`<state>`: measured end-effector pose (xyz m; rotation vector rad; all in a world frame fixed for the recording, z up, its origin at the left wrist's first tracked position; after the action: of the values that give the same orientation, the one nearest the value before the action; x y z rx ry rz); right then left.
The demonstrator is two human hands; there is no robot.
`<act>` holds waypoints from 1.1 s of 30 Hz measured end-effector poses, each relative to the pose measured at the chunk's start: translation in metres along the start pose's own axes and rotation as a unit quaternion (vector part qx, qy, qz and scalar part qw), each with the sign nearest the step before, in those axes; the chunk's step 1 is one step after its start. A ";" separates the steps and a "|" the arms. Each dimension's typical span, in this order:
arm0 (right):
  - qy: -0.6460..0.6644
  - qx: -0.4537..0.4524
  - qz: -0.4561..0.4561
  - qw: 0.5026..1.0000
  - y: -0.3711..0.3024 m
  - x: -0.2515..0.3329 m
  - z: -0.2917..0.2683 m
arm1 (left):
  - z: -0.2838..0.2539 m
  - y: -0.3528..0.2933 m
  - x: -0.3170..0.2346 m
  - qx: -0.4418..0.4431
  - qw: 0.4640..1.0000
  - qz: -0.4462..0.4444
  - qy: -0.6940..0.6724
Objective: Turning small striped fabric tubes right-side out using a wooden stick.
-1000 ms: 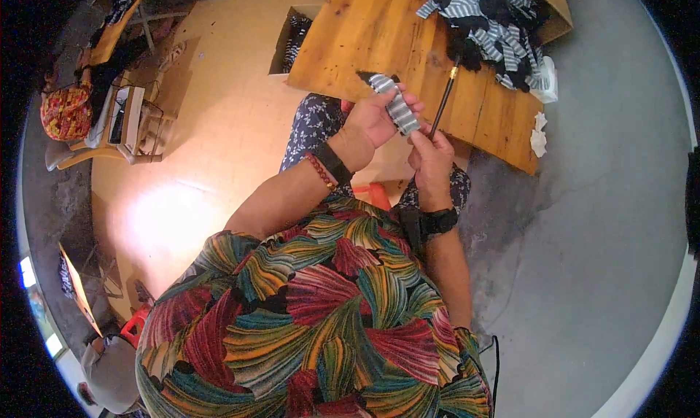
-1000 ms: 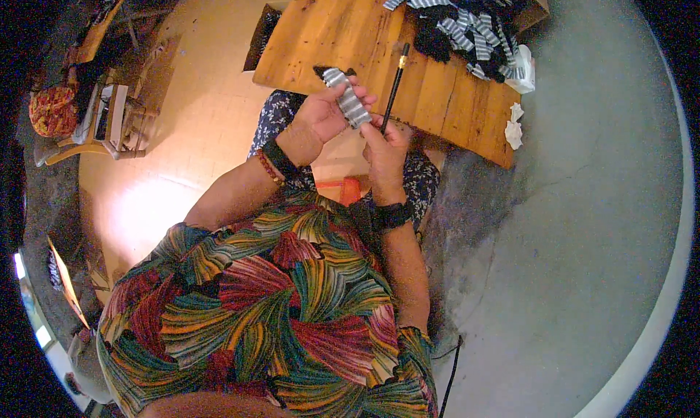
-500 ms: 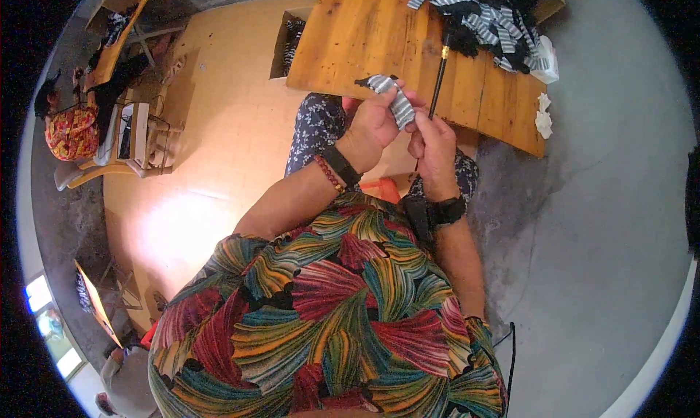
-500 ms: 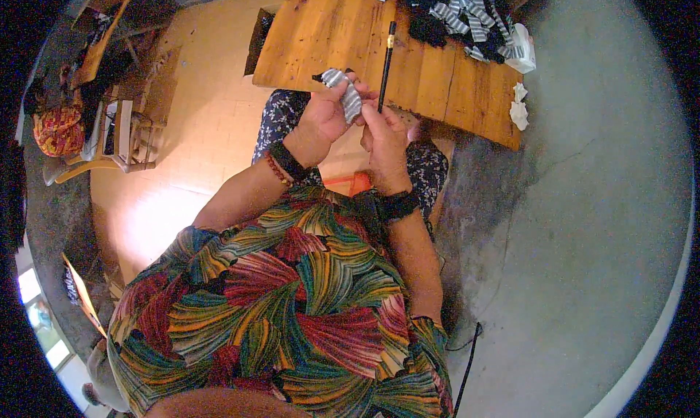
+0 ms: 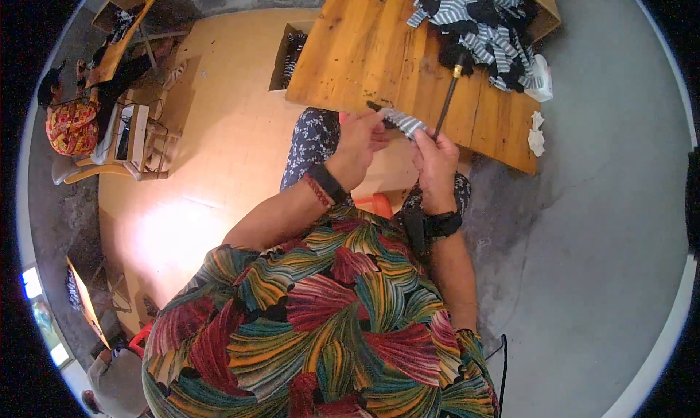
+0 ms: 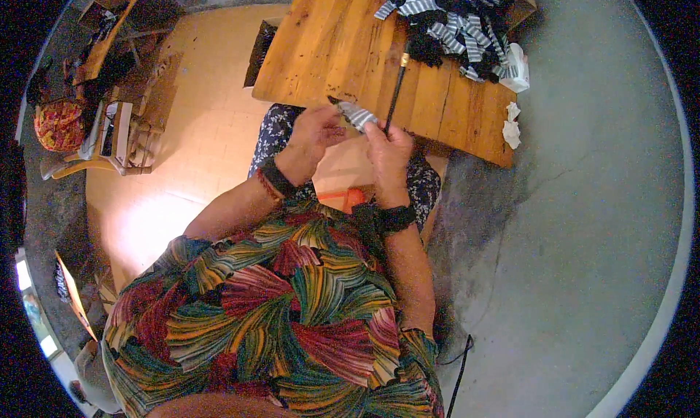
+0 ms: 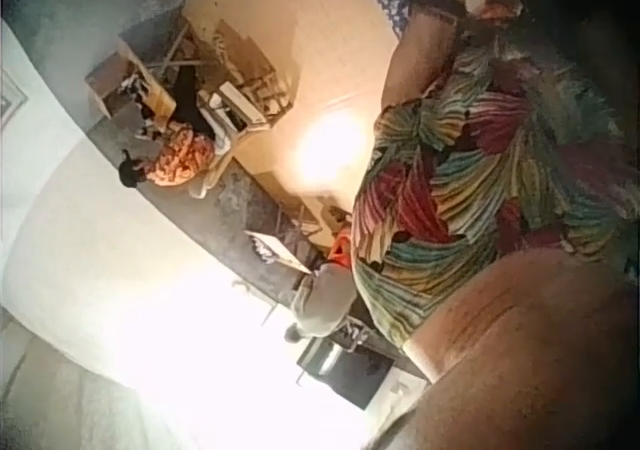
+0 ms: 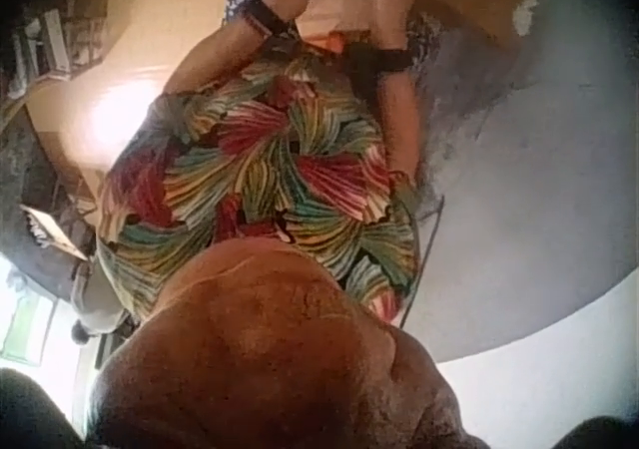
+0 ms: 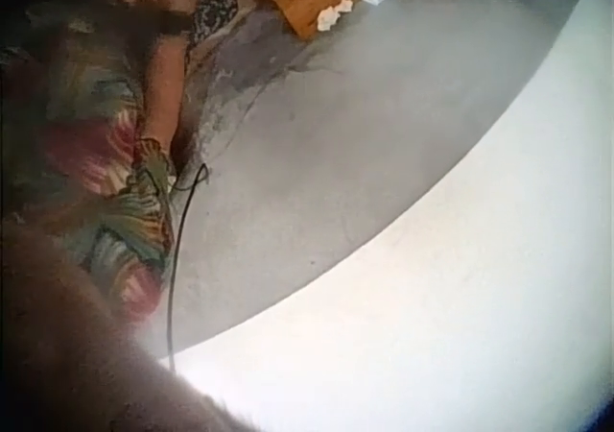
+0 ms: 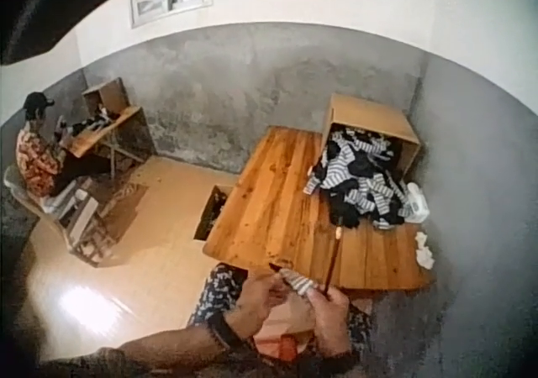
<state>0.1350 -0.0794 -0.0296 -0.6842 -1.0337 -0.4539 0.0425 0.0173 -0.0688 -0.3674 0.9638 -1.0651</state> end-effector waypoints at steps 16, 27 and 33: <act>-0.036 0.044 0.022 0.998 -0.005 0.013 -0.009 | 0.027 -0.024 -0.010 0.176 0.943 0.155 0.236; -0.085 0.036 0.052 0.994 -0.010 0.011 -0.006 | 0.026 -0.028 -0.010 0.184 0.909 0.133 0.349; -0.077 0.024 0.066 0.995 -0.007 -0.002 -0.007 | 0.018 -0.024 -0.011 0.184 0.923 0.095 0.324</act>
<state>0.1337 -0.0899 -0.0320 -0.7475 -1.1326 -0.2646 0.0417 0.0121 -0.0369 0.4147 1.3152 -1.1809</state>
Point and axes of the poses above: each hand's wrist, its own y-axis towards the middle knuckle, its own z-axis out of the palm, x = y × z, the point moved 4 cm from there along y, towards the middle knuckle, and after that the axes turned 1 degree about y, right-handed, at the moved point
